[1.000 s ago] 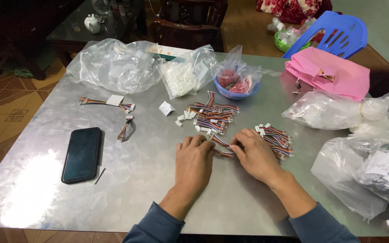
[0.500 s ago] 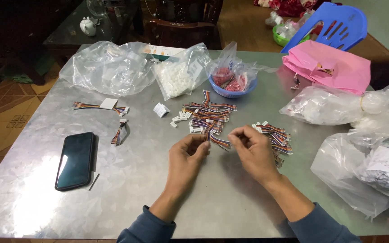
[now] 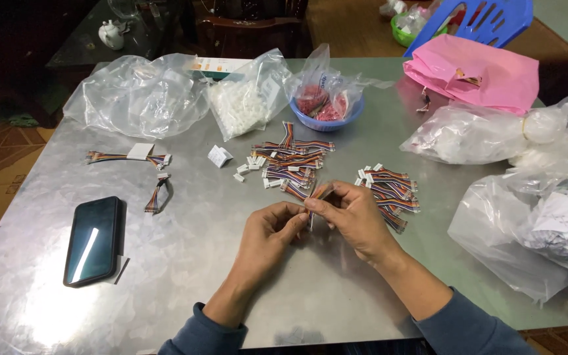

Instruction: A person is manually attaching small white plastic connectors to multi-colored wire harnesses on a metal table.

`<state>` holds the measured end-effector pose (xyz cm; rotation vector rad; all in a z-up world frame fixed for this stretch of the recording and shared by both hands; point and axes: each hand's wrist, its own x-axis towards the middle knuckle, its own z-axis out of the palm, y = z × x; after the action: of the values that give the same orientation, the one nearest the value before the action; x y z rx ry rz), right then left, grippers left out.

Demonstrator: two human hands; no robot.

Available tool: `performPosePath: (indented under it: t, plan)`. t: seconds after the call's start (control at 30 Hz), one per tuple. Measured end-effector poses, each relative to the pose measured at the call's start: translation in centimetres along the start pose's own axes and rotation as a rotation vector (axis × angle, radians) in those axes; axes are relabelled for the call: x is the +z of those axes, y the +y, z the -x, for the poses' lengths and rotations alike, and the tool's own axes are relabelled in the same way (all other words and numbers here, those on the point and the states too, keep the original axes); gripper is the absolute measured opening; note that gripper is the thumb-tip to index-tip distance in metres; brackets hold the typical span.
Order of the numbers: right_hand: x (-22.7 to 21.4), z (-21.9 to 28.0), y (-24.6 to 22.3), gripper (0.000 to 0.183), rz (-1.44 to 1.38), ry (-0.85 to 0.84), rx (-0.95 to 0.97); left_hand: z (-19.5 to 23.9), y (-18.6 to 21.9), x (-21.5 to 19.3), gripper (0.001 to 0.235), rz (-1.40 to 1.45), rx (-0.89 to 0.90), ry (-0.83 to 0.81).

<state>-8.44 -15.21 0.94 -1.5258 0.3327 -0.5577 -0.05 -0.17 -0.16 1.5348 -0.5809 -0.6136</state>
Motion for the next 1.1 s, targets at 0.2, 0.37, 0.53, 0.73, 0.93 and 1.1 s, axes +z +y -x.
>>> performPosePath:
  t: [0.2,0.37,0.53,0.73,0.93,1.1]
  plan:
    - [0.6,0.2,-1.6,0.022,0.066,0.093,-0.002,1.7,1.2,0.7,0.038,-0.321,0.385,0.209]
    - [0.5,0.3,-1.8,0.029,-0.011,0.110,0.028,1.2,0.4,0.8,0.012,-0.226,0.206,0.208]
    - [0.3,0.0,-2.0,0.026,-0.001,-0.007,0.075,0.7,1.2,0.3,0.016,0.081,0.042,0.121]
    - [0.6,0.7,-2.5,0.020,0.130,-0.037,-0.066,0.7,0.9,0.2,0.019,0.226,-0.011,0.076]
    - [-0.2,0.0,-1.3,0.022,0.212,-0.015,-0.096,0.8,1.1,0.3,0.025,0.237,0.006,0.050]
    - [-0.3,-0.3,-0.5,0.023,0.209,-0.004,-0.092,1.0,1.6,0.2,0.026,0.216,0.010,0.078]
